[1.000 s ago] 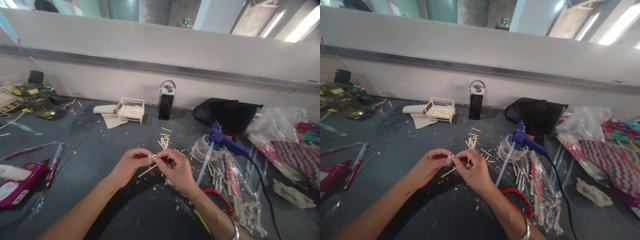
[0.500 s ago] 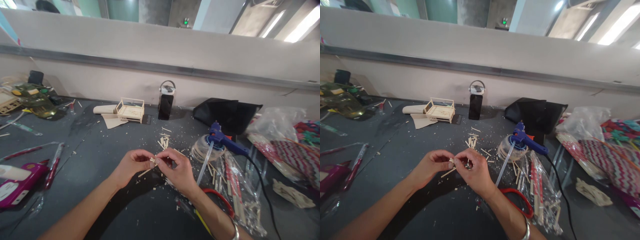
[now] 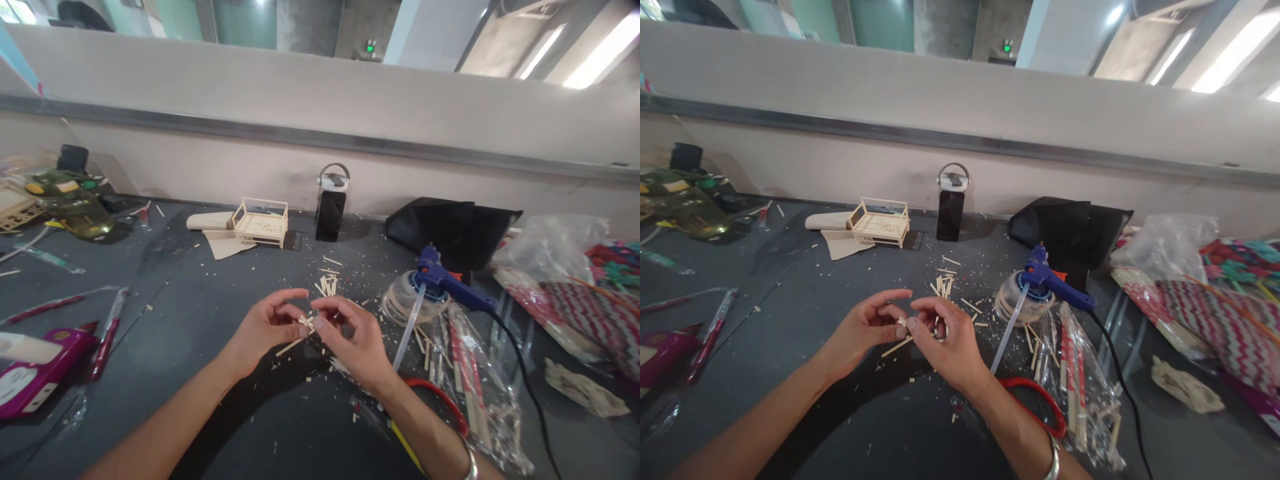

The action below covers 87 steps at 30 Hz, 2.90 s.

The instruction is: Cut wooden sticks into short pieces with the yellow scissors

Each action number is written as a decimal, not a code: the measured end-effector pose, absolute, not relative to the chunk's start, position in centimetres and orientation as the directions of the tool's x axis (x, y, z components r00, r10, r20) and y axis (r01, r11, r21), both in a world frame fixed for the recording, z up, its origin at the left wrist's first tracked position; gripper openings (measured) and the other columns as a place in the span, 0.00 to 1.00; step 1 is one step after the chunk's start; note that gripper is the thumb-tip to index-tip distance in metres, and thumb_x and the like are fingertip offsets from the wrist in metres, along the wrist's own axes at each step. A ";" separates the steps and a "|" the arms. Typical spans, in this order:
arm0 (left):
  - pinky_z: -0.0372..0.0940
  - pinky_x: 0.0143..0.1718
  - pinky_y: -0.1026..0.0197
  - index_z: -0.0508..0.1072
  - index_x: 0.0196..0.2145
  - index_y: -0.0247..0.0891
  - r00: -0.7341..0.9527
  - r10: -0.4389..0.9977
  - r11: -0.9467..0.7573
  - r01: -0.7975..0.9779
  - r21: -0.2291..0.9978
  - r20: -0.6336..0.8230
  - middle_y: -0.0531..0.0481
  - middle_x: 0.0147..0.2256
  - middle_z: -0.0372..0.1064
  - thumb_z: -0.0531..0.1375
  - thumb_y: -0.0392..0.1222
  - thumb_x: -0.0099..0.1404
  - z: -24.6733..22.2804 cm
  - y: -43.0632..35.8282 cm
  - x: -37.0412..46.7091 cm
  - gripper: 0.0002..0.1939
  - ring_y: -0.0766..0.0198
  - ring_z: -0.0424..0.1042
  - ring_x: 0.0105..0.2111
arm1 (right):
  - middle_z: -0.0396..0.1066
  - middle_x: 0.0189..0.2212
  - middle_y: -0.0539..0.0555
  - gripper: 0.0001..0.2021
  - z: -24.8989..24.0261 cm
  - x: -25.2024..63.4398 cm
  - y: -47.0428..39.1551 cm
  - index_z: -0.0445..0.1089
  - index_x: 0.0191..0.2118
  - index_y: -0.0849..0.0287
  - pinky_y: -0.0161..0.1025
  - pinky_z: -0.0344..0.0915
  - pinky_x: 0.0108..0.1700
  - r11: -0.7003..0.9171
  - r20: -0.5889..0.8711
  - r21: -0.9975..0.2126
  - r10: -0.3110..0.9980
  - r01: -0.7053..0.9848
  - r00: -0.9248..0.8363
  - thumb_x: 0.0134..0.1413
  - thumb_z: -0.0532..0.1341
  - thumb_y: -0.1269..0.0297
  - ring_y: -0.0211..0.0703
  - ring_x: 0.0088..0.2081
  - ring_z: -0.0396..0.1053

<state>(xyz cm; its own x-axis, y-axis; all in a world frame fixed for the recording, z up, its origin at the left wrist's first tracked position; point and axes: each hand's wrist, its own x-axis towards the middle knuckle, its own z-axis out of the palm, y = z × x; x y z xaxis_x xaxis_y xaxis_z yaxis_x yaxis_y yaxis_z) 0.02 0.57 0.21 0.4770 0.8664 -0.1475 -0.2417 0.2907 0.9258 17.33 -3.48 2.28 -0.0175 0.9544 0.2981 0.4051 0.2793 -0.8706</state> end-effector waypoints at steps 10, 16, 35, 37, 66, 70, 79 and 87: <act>0.66 0.40 0.61 0.72 0.49 0.42 0.385 0.914 0.254 -0.301 0.919 -0.126 0.55 0.30 0.76 0.72 0.34 0.50 0.5 0.5 0.0 0.29 0.66 0.74 0.32 | 0.70 0.27 0.49 0.03 1.6 17.1 -3.4 0.72 0.34 0.57 0.34 0.60 0.26 0.354 0.374 -0.823 0.926 0.443 -0.045 0.52 0.62 0.70 0.38 0.26 0.65; 0.66 0.41 0.60 0.73 0.48 0.41 0.445 0.889 0.275 -0.327 0.904 -0.110 0.53 0.33 0.76 0.71 0.33 0.50 0.2 0.4 0.2 0.27 0.65 0.73 0.34 | 0.68 0.26 0.48 0.05 1.6 17.0 -3.5 0.71 0.32 0.57 0.34 0.60 0.26 0.445 0.478 -0.766 0.877 0.464 -0.053 0.55 0.60 0.73 0.36 0.24 0.62; 0.66 0.34 0.65 0.74 0.48 0.34 0.483 0.865 0.368 -0.428 0.826 -0.136 0.51 0.29 0.73 0.65 0.36 0.61 0.2 0.8 -0.3 0.17 0.69 0.70 0.27 | 0.72 0.34 0.55 0.10 0.7 17.6 -3.0 0.74 0.41 0.56 0.41 0.68 0.37 0.632 0.679 -0.549 0.719 0.547 -0.149 0.55 0.61 0.75 0.43 0.36 0.69; 0.66 0.34 0.65 0.74 0.48 0.34 0.469 0.872 0.360 -0.427 0.829 -0.137 0.52 0.28 0.72 0.66 0.35 0.60 0.2 0.8 -0.4 0.17 0.69 0.70 0.27 | 0.71 0.33 0.54 0.10 0.9 17.5 -3.1 0.73 0.42 0.57 0.39 0.68 0.34 0.598 0.650 -0.593 0.751 0.539 -0.117 0.56 0.60 0.74 0.42 0.33 0.69; 0.62 0.42 0.61 0.75 0.48 0.42 0.373 0.925 0.222 -0.380 0.898 -0.071 0.53 0.33 0.72 0.70 0.35 0.54 0.4 0.6 -0.1 0.22 0.67 0.69 0.34 | 0.70 0.27 0.48 0.07 0.7 16.9 -3.6 0.72 0.41 0.57 0.33 0.63 0.27 0.389 0.428 -0.821 0.904 0.418 -0.001 0.56 0.60 0.67 0.36 0.25 0.65; 0.62 0.40 0.63 0.74 0.49 0.44 0.375 0.926 0.223 -0.430 0.875 -0.052 0.54 0.33 0.71 0.69 0.34 0.53 0.7 0.8 -0.6 0.24 0.68 0.68 0.32 | 0.71 0.29 0.49 0.08 0.7 16.9 -3.7 0.71 0.43 0.57 0.34 0.66 0.29 0.375 0.426 -0.838 0.903 0.396 0.046 0.57 0.60 0.66 0.38 0.28 0.68; 0.61 0.35 0.63 0.75 0.50 0.38 0.564 0.826 0.298 -0.448 0.843 0.007 0.53 0.27 0.69 0.68 0.36 0.52 3.0 0.0 -0.3 0.26 0.68 0.66 0.27 | 0.71 0.31 0.50 0.11 4.5 17.8 -2.6 0.72 0.46 0.56 0.34 0.67 0.29 0.430 0.494 -0.809 0.867 0.401 0.066 0.56 0.62 0.68 0.37 0.27 0.67; 0.59 0.30 0.64 0.76 0.49 0.39 0.679 0.734 0.313 -0.326 0.892 -0.009 0.52 0.27 0.68 0.69 0.37 0.51 6.3 -0.5 0.4 0.25 0.67 0.63 0.27 | 0.74 0.34 0.54 0.08 7.3 20.0 -3.0 0.75 0.39 0.56 0.39 0.71 0.37 0.648 0.704 -0.449 0.680 0.615 -0.203 0.61 0.59 0.71 0.42 0.35 0.72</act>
<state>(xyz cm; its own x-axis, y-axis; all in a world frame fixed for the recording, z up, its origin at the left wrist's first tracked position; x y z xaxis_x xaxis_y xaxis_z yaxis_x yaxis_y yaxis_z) 0.44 -0.51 6.26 0.6790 0.7341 -0.0092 -0.3258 0.3126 0.8922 20.03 -3.01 7.34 -0.2030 0.6803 0.7042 0.6154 0.6480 -0.4487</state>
